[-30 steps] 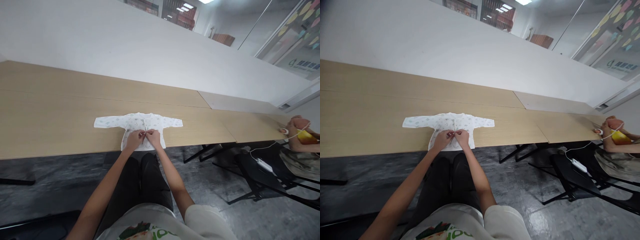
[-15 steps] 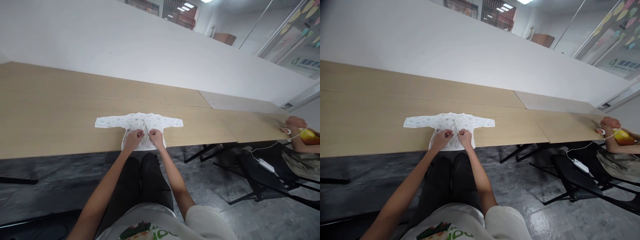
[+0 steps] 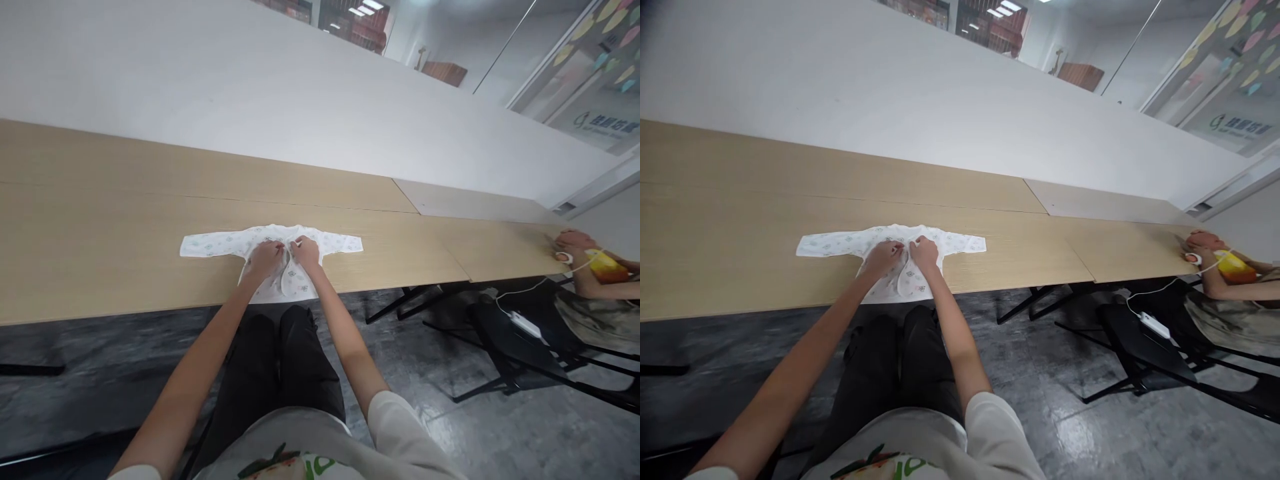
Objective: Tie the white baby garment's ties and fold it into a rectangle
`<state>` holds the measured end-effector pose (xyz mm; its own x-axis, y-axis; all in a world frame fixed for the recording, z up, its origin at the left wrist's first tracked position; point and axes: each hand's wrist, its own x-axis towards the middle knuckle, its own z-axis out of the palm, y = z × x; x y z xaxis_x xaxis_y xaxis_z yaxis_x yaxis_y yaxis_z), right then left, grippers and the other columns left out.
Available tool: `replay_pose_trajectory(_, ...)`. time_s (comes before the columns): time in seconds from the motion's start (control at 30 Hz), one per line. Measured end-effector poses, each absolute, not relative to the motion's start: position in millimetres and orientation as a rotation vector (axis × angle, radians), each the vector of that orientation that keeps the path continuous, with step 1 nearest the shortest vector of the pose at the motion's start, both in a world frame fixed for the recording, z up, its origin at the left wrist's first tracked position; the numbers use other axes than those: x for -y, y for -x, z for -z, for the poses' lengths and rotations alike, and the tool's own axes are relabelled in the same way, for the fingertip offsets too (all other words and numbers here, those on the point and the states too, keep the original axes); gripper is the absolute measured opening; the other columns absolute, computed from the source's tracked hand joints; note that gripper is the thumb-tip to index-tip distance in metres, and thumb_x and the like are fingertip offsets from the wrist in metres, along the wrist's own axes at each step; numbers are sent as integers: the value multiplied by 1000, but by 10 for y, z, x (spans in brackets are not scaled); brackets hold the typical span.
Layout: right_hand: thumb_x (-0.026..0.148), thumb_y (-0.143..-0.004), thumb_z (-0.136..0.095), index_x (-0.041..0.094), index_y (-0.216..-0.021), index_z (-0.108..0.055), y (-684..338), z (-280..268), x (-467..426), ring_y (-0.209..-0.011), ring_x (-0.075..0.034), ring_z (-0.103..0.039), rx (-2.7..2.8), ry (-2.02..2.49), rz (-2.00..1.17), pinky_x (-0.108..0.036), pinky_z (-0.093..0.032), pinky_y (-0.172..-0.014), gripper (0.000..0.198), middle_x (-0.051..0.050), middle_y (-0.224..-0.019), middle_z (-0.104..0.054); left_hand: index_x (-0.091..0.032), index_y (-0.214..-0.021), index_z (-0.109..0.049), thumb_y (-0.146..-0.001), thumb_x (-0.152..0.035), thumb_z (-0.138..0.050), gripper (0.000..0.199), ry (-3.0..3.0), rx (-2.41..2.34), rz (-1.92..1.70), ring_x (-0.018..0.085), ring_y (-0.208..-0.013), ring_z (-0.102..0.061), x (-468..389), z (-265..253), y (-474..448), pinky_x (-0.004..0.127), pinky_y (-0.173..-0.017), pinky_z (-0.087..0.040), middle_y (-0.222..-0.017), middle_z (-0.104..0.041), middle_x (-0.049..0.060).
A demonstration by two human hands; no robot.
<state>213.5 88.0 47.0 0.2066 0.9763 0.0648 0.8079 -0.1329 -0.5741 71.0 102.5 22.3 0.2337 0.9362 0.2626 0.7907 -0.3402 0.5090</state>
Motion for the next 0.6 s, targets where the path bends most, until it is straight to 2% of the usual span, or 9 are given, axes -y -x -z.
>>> replay_pose_trajectory(0.13, 32, -93, -54, 16, -112, -64, -1996, -441, -1154, -104, -23, -63, 1846, 2014, -415, -30, -48, -86, 27, -13, -116, -66, -18, -103, -69, -88, -22, -38, 34, -2201, -1740, -638, 27, -102, -63, -1217, -253, -855, 37, -91, -46, -107, -69, 14)
replay_pose_trajectory(0.3, 24, -93, -51, 17, -117, -63, -1984, -463, -1257, -99, -23, -65, 2031, 2041, -418, -30, -50, -82, 28, -15, -125, -59, -21, -119, -65, -89, -23, -39, 39, -2206, -1761, -437, 30, -97, -65, -1365, -327, -879, 38, -78, -48, -110, -67, 15)
replay_pose_trajectory(0.43, 24, -90, -53, 17, -109, -67, -2005, -449, -1295, -97, -23, -65, 2021, 2018, -441, -30, -50, -81, 25, -15, -122, -61, -23, -117, -67, -92, -30, -38, 39, -2223, -1774, -397, 31, -93, -65, -1401, -301, -868, 38, -73, -48, -109, -67, 15)
replay_pose_trajectory(0.6, 27, -88, -54, 17, -92, -69, -2056, -353, -1354, -97, -22, -65, 1796, 1962, -481, -29, -50, -81, 19, -10, -101, -70, -24, -112, -70, -92, -34, -40, 38, -2200, -1823, -509, 28, -92, -64, -1386, -202, -876, 35, -74, -47, -110, -67, 13)
